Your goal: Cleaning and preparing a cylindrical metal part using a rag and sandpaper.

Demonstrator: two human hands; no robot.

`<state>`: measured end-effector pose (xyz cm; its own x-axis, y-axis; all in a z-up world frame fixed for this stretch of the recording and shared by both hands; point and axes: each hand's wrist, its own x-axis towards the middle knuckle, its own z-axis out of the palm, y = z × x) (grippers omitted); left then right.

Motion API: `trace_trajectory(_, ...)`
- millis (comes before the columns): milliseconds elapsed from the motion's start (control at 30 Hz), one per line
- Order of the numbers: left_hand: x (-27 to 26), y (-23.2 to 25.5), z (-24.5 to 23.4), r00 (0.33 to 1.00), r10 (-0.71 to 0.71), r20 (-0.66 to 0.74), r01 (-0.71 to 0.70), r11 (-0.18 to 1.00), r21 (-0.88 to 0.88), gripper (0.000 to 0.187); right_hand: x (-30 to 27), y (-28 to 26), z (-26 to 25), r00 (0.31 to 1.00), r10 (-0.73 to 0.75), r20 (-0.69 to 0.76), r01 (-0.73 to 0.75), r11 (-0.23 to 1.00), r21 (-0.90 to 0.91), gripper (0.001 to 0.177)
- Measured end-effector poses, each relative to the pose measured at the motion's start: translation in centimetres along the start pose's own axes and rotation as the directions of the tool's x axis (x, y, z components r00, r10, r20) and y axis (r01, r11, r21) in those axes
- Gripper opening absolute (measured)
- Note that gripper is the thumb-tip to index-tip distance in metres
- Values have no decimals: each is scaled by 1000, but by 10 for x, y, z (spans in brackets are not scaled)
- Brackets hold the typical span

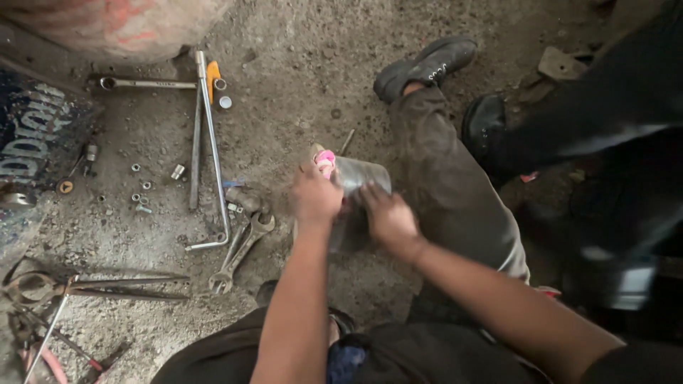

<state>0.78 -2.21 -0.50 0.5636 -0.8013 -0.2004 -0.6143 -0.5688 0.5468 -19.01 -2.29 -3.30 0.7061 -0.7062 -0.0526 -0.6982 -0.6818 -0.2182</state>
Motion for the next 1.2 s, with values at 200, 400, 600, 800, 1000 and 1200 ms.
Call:
trace_trajectory(200,10,12,-7,1000,1,-4,-1,1000,-31,71,-39,-15,0,954,-300,-10,292,935,-202,67)
trace_trajectory(400,11,0,12,999,34,-22,-34,999,-25,63,29,-15,-43,922,248,298,-297,946,129,51)
trace_trajectory(600,-5,20,-21,1000,0,-19,-2,996,-88,76,-18,-18,-48,923,-287,-254,275,958,-83,50)
trace_trajectory(800,-11,-5,9,997,49,-58,-51,998,-32,72,46,-9,-60,840,354,412,-388,922,-1,41)
trace_trajectory(1000,-29,-10,-4,998,17,-62,-21,998,-67,54,-11,-4,-25,939,-160,-304,178,984,31,42)
trace_trajectory(1200,-47,-24,-7,993,64,-96,-72,994,-79,47,37,-18,-62,799,335,499,-351,934,-64,49)
